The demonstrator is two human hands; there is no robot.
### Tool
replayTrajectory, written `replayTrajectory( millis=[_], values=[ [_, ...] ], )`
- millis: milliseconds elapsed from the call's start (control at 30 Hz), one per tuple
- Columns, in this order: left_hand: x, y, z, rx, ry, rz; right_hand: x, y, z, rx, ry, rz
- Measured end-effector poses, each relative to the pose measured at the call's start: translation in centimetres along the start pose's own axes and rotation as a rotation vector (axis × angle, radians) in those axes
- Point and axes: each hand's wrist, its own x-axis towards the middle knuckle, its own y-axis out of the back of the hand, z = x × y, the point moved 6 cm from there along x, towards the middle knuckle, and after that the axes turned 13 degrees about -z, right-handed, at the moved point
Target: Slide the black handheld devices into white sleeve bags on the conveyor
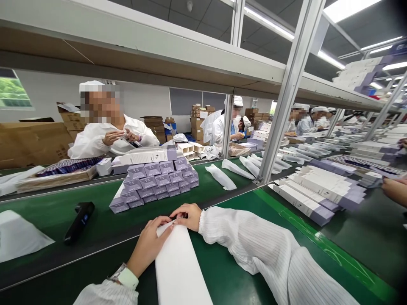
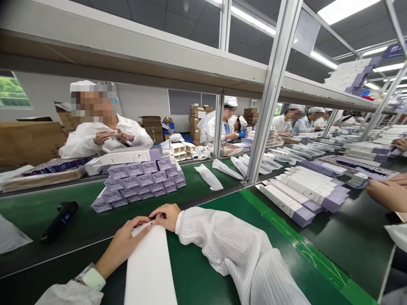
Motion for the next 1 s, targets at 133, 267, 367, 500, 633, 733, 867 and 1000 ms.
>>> replayTrajectory(
  millis=[133, 267, 367, 500, 633, 733, 867, 1000],
  values=[
    [0.2, 0.1, 0.0, -0.049, -0.057, 0.048, 0.0, 0.0, 0.3, 0.028, -0.024, 0.018],
    [0.2, 0.2, 0.8, -0.096, -0.151, 0.008, 0.1, -0.2, 0.3, 0.028, 0.021, -0.023],
    [0.2, 0.3, 1.1, -0.177, -0.144, -0.031, 0.2, -0.3, 0.3, 0.046, 0.041, -0.063],
    [0.1, 0.5, 1.5, -0.263, -0.145, -0.049, 0.2, -0.4, 0.2, 0.038, 0.067, -0.097],
    [0.0, 0.1, 1.4, -0.311, -0.123, -0.115, 0.2, -0.4, 0.6, 0.101, 0.083, -0.073],
    [0.0, 0.3, 1.2, -0.311, -0.119, -0.063, 0.2, -0.5, 0.8, 0.140, 0.084, -0.065],
    [0.1, 0.5, 0.9, -0.306, -0.116, -0.025, 0.2, -0.5, 0.8, 0.148, 0.078, -0.068],
    [0.1, 0.0, 0.9, -0.277, -0.085, -0.108, 0.2, -0.5, 0.9, 0.163, 0.072, -0.070]
  ],
)
